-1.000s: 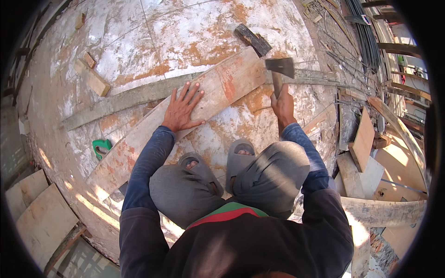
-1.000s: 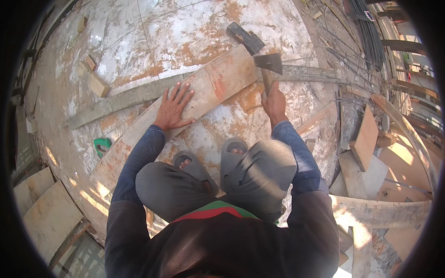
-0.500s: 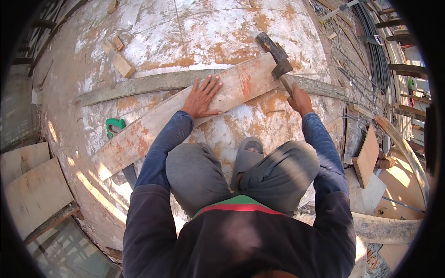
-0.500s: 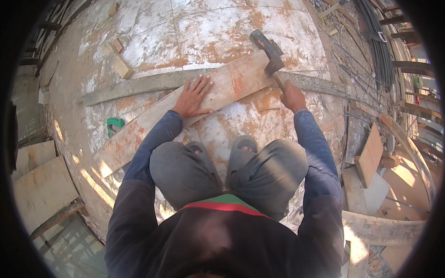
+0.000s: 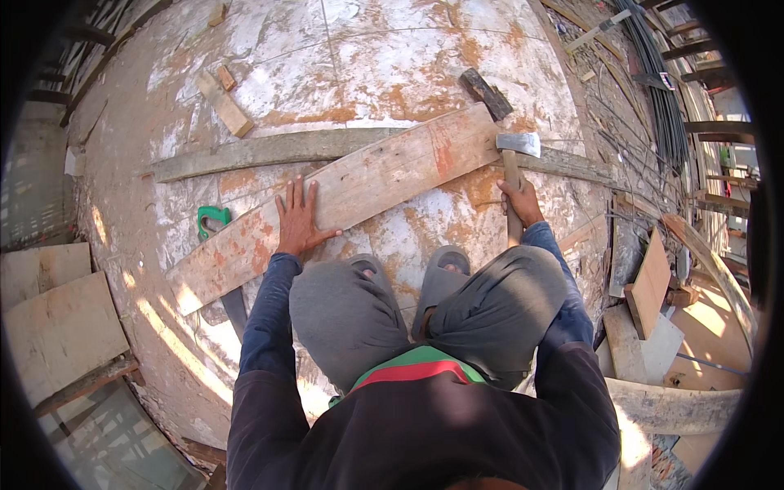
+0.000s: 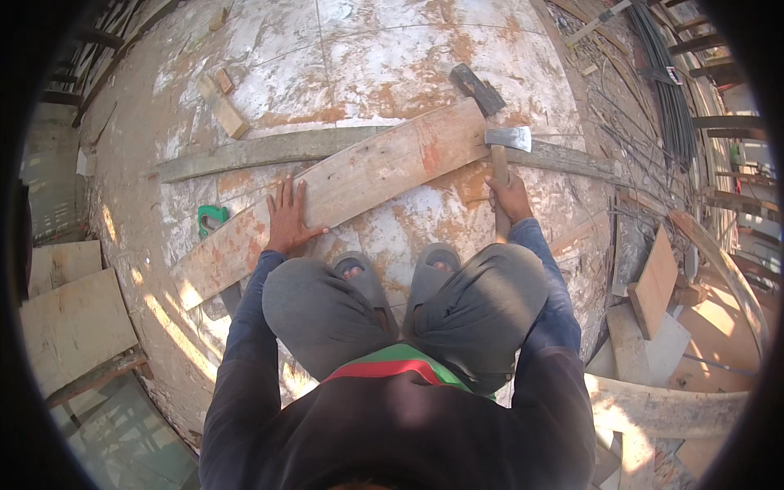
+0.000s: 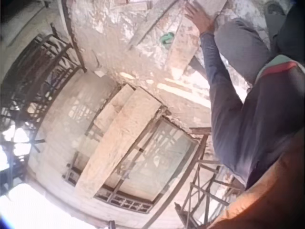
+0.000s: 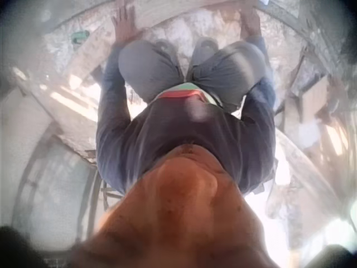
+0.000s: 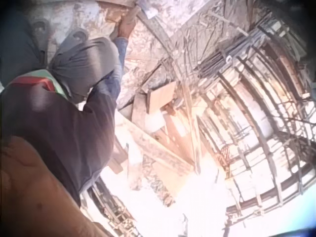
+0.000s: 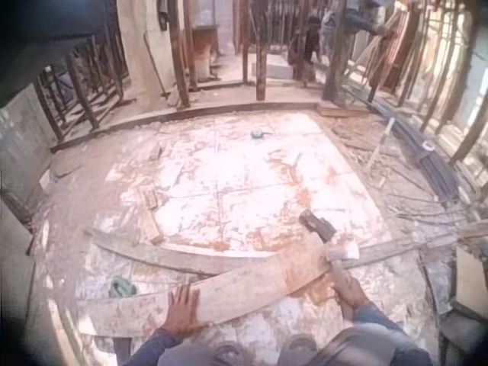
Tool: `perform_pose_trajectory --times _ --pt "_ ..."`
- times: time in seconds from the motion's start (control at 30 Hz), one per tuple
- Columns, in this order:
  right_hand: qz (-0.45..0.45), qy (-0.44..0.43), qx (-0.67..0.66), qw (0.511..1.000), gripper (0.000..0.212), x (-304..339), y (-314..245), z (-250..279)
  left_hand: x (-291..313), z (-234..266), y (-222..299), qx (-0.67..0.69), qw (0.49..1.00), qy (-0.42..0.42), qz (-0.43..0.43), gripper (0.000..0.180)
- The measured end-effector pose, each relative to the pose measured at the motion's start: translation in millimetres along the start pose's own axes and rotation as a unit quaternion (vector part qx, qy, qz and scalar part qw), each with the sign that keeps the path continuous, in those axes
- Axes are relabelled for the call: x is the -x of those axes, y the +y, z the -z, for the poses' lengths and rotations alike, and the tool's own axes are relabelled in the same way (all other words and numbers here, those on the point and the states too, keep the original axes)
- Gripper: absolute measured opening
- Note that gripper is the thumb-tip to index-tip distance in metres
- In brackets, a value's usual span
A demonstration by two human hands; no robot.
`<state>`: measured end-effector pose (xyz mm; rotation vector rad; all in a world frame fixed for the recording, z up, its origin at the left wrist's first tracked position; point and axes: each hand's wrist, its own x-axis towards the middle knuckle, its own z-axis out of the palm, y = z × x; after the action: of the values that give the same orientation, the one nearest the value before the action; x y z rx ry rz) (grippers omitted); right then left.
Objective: The person uses an ax to clean a piece of wood, then measures and marks it with a tape measure and pencil, and finally uses a handsaw to cut the wood.
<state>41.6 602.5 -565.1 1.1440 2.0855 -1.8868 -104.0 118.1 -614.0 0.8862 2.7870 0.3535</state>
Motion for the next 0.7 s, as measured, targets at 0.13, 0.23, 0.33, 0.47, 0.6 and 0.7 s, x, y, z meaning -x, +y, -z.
perform_pose_trajectory --times 0.13,0.23,0.33,0.47,0.6,0.7 --pt "0.004 0.032 -0.033 0.999 0.023 14 33 10 -7 17 9 -0.056 0.992 -0.108 0.021 0.145" --pt "-0.048 0.063 -0.098 0.992 0.022 21 73 26 -13 22 10 -0.061 0.992 -0.11 0.005 0.143" --pt "-0.076 0.111 -0.132 0.982 0.017 34 126 52 -24 27 18 -0.033 0.995 -0.085 -0.036 0.135" --pt "-0.101 0.174 -0.025 0.979 0.034 19 221 104 -37 30 17 -0.034 0.995 -0.081 -0.046 0.141" --pt "-0.163 0.105 0.316 0.929 0.038 29 192 58 0 34 -5 -0.028 0.994 -0.102 -0.01 0.142" --pt "-0.173 0.083 0.418 0.888 0.043 34 171 58 -11 36 5 -0.022 0.994 -0.105 -0.009 0.14"
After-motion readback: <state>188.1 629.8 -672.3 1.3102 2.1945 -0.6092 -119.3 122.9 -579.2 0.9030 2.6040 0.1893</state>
